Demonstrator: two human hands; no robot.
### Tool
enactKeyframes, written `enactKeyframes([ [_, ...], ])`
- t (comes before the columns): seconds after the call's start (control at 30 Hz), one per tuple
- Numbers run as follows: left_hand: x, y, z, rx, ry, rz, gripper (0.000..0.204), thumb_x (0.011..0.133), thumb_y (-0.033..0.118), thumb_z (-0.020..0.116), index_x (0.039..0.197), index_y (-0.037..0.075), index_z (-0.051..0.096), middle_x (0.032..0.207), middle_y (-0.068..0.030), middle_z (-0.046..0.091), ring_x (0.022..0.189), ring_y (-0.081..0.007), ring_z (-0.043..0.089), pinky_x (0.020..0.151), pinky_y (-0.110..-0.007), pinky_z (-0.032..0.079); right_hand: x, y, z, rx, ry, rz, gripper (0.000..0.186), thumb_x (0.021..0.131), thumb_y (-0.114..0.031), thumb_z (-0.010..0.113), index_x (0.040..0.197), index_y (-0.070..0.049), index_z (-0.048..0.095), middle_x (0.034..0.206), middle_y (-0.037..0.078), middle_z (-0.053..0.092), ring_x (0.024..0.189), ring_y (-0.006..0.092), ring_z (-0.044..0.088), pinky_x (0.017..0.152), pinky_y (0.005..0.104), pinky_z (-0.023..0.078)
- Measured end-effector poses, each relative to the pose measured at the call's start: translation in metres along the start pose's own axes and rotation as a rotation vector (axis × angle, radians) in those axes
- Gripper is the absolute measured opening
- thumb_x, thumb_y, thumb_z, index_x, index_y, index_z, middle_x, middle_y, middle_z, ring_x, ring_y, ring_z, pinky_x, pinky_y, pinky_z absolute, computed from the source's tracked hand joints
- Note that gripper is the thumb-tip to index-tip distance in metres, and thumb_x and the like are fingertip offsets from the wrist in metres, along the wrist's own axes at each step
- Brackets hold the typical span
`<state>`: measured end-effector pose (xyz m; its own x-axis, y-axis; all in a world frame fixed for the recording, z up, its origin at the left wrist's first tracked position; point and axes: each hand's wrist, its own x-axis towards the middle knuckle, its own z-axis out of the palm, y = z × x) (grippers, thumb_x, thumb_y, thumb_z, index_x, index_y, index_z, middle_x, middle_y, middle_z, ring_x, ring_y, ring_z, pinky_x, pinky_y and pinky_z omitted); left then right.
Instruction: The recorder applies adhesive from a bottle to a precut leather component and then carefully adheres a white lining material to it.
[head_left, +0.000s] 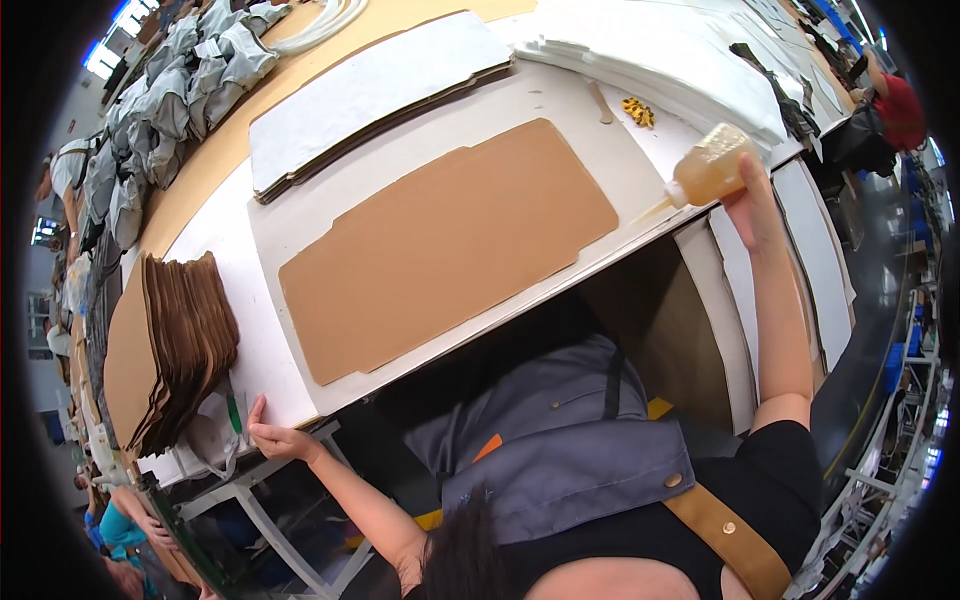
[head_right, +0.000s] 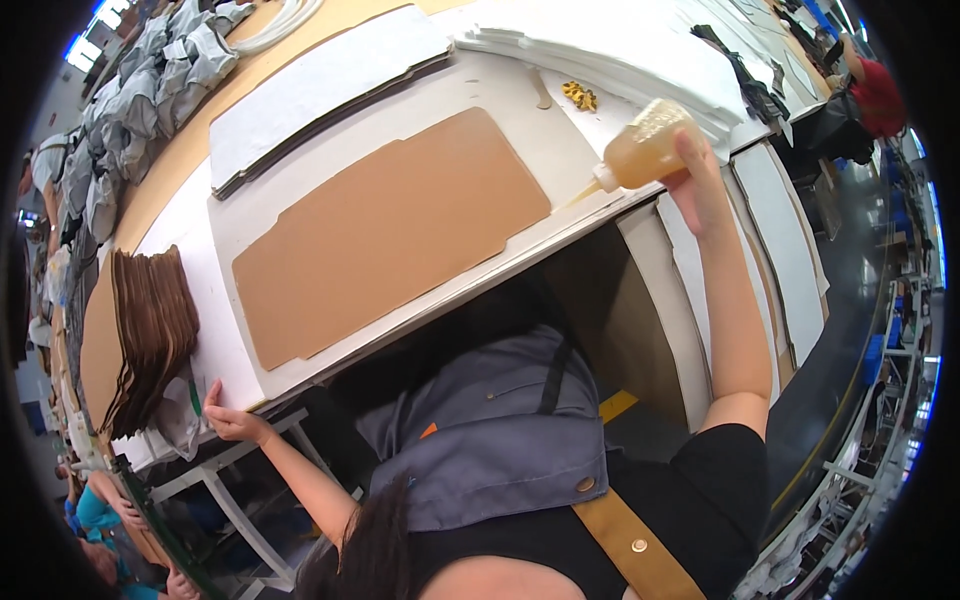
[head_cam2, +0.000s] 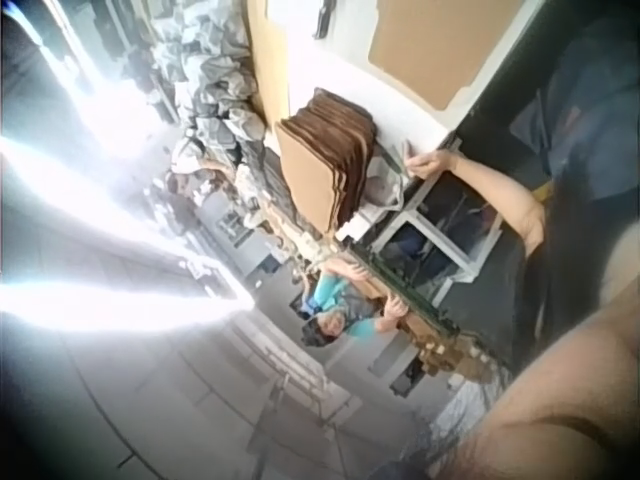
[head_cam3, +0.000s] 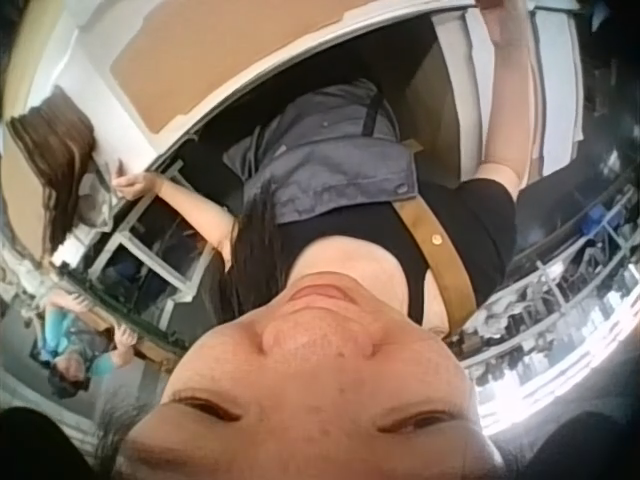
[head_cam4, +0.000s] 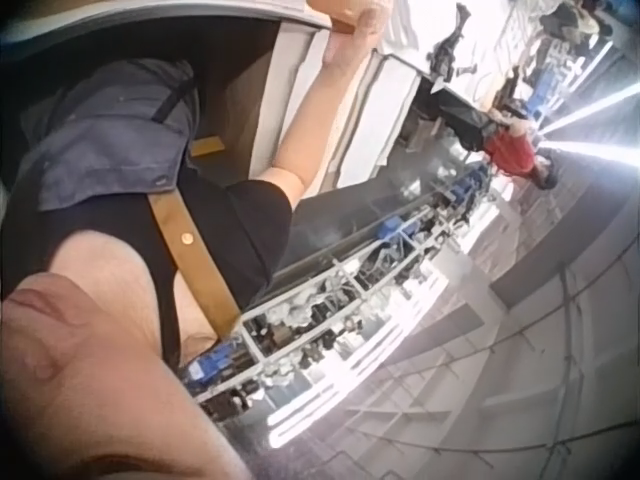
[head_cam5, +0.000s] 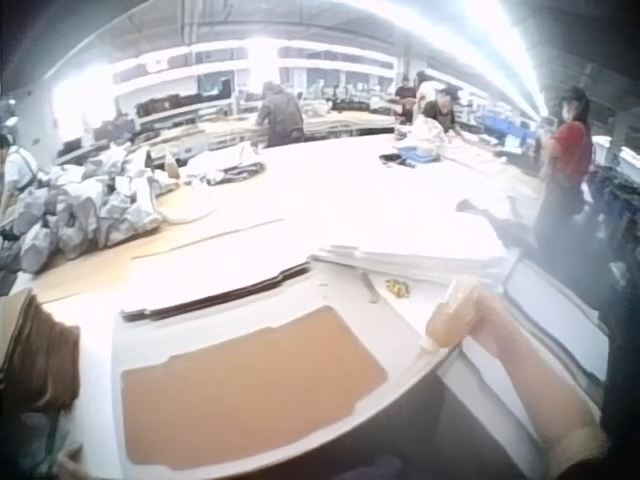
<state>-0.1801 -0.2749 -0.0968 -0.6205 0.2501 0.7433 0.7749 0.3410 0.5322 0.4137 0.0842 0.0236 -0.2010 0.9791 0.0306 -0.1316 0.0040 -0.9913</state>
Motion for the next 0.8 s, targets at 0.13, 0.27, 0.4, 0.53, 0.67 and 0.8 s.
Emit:
enactKeyframes([
  [0.13, -0.001, 0.0, -0.003, 0.015, 0.012, 0.0, 0.048, 0.107, 0.022, 0.032, 0.093, -0.005, 0.069, 0.093, -0.0136, 0.072, 0.087, -0.0275, 0.068, 0.084, -0.037, 0.055, -0.055, 0.002, 0.02, 0.264, 0.233, -0.008, 0.054, 0.094, -0.04, 0.066, 0.13, -0.003, 0.05, 0.122, 0.009, 0.061, 0.114, 0.0184, 0.06, 0.094, 0.0367, 0.051],
  [0.27, -0.003, -0.001, -0.002, 0.029, 0.031, 0.003, 0.047, 0.106, 0.021, 0.032, 0.094, -0.004, 0.07, 0.094, -0.0127, 0.072, 0.087, -0.0272, 0.068, 0.083, -0.037, 0.054, -0.101, 0.019, 0.047, 0.107, 0.312, -0.152, 0.051, 0.095, -0.036, 0.066, 0.128, -0.002, 0.047, 0.121, 0.01, 0.058, 0.113, 0.0191, 0.059, 0.095, 0.0379, 0.051],
  [0.4, -0.001, 0.001, 0.0, 0.035, 0.029, 0.023, 0.046, 0.106, 0.021, 0.033, 0.093, -0.004, 0.07, 0.093, -0.0123, 0.072, 0.086, -0.0279, 0.067, 0.082, -0.038, 0.054, -0.115, 0.039, 0.064, -0.038, 0.477, -0.357, 0.056, 0.093, -0.027, 0.071, 0.131, -0.002, 0.039, 0.122, 0.009, 0.052, 0.114, 0.0169, 0.053, 0.101, 0.0337, 0.044],
  [0.53, 0.0, 0.006, -0.003, 0.054, 0.015, 0.035, 0.046, 0.106, 0.02, 0.033, 0.091, -0.003, 0.07, 0.092, -0.012, 0.072, 0.086, -0.0284, 0.067, 0.081, -0.038, 0.053, -0.12, 0.048, 0.073, -0.217, 0.491, -0.435, 0.062, 0.09, -0.024, 0.074, 0.134, -0.001, 0.036, 0.123, 0.009, 0.047, 0.116, 0.0157, 0.047, 0.103, 0.0296, 0.038],
  [0.67, 0.0, 0.005, -0.003, 0.056, 0.02, 0.035, 0.046, 0.106, 0.02, 0.033, 0.09, -0.002, 0.069, 0.092, -0.0112, 0.073, 0.086, -0.0282, 0.067, 0.081, -0.038, 0.053, -0.124, 0.051, 0.075, -0.333, 0.496, -0.457, 0.059, 0.092, -0.024, 0.071, 0.134, -0.001, 0.037, 0.126, 0.009, 0.047, 0.118, 0.0157, 0.049, 0.104, 0.0305, 0.04],
  [0.8, 0.0, 0.005, -0.003, 0.062, 0.024, 0.044, 0.046, 0.106, 0.021, 0.033, 0.089, -0.001, 0.069, 0.093, -0.0108, 0.073, 0.086, -0.028, 0.068, 0.081, -0.038, 0.054, -0.127, 0.054, 0.083, -0.327, 0.477, -0.459, 0.068, 0.089, -0.03, 0.076, 0.133, -0.001, 0.034, 0.124, 0.01, 0.045, 0.117, 0.017, 0.045, 0.103, 0.0301, 0.037],
])
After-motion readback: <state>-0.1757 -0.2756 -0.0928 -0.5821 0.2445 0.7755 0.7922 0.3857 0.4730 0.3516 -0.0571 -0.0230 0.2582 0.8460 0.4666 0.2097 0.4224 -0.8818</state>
